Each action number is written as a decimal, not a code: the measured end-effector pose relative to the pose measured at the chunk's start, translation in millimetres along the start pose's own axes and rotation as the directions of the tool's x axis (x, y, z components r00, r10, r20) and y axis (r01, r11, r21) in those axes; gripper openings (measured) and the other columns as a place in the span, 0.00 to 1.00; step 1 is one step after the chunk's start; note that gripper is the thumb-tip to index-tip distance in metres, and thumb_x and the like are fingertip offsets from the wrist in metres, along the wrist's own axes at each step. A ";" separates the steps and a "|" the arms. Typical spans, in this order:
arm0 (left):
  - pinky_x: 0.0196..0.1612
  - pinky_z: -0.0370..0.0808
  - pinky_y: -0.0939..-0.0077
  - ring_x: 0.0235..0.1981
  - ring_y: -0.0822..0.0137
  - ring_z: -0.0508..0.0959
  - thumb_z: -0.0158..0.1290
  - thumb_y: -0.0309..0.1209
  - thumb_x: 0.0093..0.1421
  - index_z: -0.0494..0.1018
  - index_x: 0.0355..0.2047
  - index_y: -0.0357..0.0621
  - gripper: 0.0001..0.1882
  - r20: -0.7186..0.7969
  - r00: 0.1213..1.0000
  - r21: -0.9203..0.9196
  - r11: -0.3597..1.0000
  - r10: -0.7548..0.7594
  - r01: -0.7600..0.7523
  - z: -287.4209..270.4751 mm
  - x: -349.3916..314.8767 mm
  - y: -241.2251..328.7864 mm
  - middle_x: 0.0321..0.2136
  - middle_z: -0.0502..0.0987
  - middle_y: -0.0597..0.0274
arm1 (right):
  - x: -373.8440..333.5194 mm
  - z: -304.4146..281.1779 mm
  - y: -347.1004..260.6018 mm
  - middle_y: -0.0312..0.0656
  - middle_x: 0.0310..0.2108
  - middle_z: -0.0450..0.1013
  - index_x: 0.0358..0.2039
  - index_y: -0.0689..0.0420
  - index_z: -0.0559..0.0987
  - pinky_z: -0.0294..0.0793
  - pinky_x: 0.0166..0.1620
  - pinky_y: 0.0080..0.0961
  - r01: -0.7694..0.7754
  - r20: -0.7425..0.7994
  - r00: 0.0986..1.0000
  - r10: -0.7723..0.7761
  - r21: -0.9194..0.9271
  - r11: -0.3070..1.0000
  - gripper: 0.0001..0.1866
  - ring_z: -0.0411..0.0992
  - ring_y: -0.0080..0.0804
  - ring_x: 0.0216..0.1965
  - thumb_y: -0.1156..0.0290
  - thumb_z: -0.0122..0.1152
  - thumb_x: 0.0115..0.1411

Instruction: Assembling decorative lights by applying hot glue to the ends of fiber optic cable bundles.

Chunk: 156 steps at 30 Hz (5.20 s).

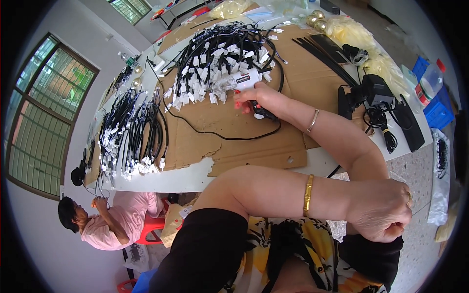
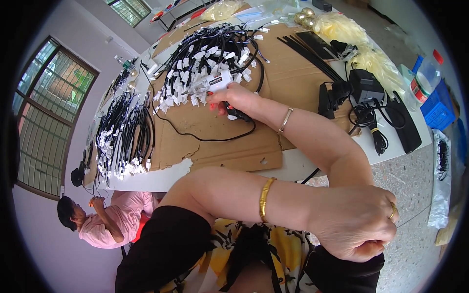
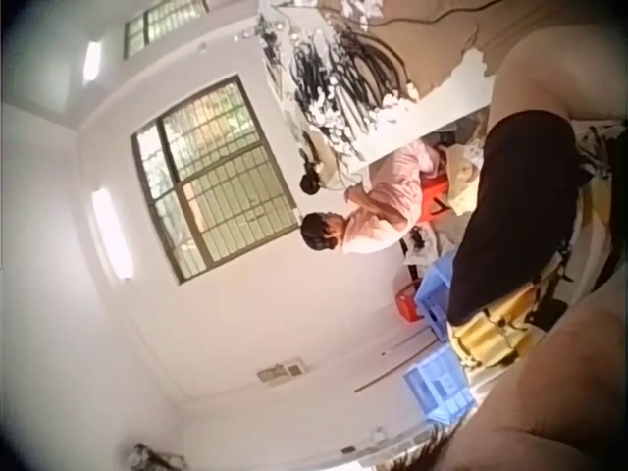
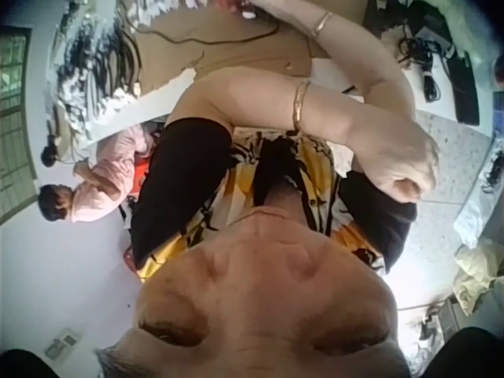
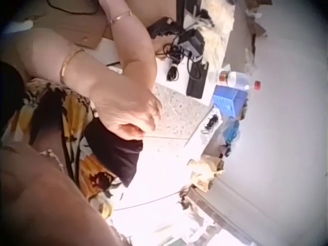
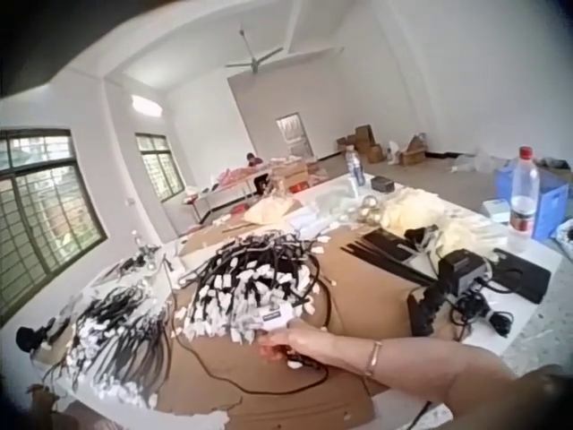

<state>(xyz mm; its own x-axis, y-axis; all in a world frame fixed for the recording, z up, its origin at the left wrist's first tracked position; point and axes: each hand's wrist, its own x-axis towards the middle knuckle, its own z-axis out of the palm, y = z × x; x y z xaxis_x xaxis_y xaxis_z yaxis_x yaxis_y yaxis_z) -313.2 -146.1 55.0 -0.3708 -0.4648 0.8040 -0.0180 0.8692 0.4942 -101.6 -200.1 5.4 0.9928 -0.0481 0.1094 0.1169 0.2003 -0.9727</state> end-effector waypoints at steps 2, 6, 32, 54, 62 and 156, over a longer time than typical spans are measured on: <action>0.23 0.66 0.67 0.16 0.58 0.70 0.49 0.25 0.35 0.66 0.09 0.41 0.04 0.042 0.999 0.009 1.000 -0.013 0.013 -12.5 -2.3 2.8 0.09 0.66 0.58 | -2.3 -3.3 -1.4 0.40 0.20 0.71 0.23 0.62 0.74 0.65 0.24 0.19 0.003 -0.015 1.000 -0.003 -0.001 1.000 0.12 0.66 0.23 0.18 0.64 0.57 0.47; 0.24 0.65 0.66 0.20 0.57 0.70 0.54 0.28 0.42 0.63 0.12 0.40 0.11 0.204 0.931 0.315 0.921 -0.303 0.231 -68.4 -36.5 16.0 0.13 0.65 0.58 | -9.7 -0.9 -10.0 0.40 0.19 0.71 0.22 0.61 0.74 0.65 0.22 0.21 0.026 -0.018 1.000 -0.025 0.077 0.997 0.11 0.66 0.24 0.17 0.65 0.57 0.46; 0.29 0.66 0.76 0.24 0.63 0.71 0.49 0.28 0.48 0.71 0.23 0.40 0.05 -0.579 0.599 0.780 -0.162 -0.553 0.604 -343.6 -113.1 -53.4 0.22 0.72 0.57 | -71.3 -6.5 -80.3 0.34 0.18 0.69 0.27 0.61 0.74 0.66 0.21 0.16 0.429 -0.385 0.824 -0.415 -0.054 0.902 0.08 0.66 0.17 0.17 0.70 0.53 0.51; 0.39 0.69 0.73 0.35 0.62 0.73 0.48 0.29 0.53 0.69 0.40 0.38 0.14 -0.152 0.690 0.651 0.454 -0.707 0.609 -376.2 -107.2 -120.2 0.33 0.74 0.53 | -76.0 5.5 -74.1 0.38 0.18 0.69 0.22 0.60 0.72 0.67 0.31 0.23 0.464 -0.450 0.782 -0.432 -0.042 0.885 0.07 0.67 0.28 0.22 0.70 0.55 0.43; 0.35 0.69 0.76 0.32 0.66 0.74 0.48 0.31 0.54 0.69 0.39 0.39 0.13 -0.411 0.533 0.348 0.413 -0.739 0.842 -366.8 -105.4 -100.3 0.32 0.75 0.56 | -63.1 1.3 -77.6 0.34 0.17 0.67 0.23 0.61 0.71 0.64 0.20 0.17 0.560 -0.378 0.763 -0.525 -0.018 0.828 0.05 0.65 0.19 0.18 0.74 0.55 0.44; 0.29 0.73 0.85 0.24 0.76 0.74 0.52 0.18 0.50 0.71 0.37 0.34 0.11 -0.957 0.195 -0.042 0.765 -0.217 0.643 -233.9 -226.9 71.7 0.25 0.75 0.62 | -59.3 42.5 -21.7 0.32 0.27 0.70 0.33 0.61 0.73 0.67 0.34 0.14 -0.083 -0.220 0.976 -0.003 -0.380 0.921 0.09 0.66 0.15 0.30 0.74 0.57 0.50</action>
<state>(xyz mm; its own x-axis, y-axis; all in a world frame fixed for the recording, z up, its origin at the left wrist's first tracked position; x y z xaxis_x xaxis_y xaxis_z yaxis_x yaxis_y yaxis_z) -13.2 -17.8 -14.7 0.8201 -0.4401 0.3658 -0.2126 0.3591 0.9088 -161.9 -160.0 28.8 0.9627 -0.2627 0.0643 0.0157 -0.1830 -0.9830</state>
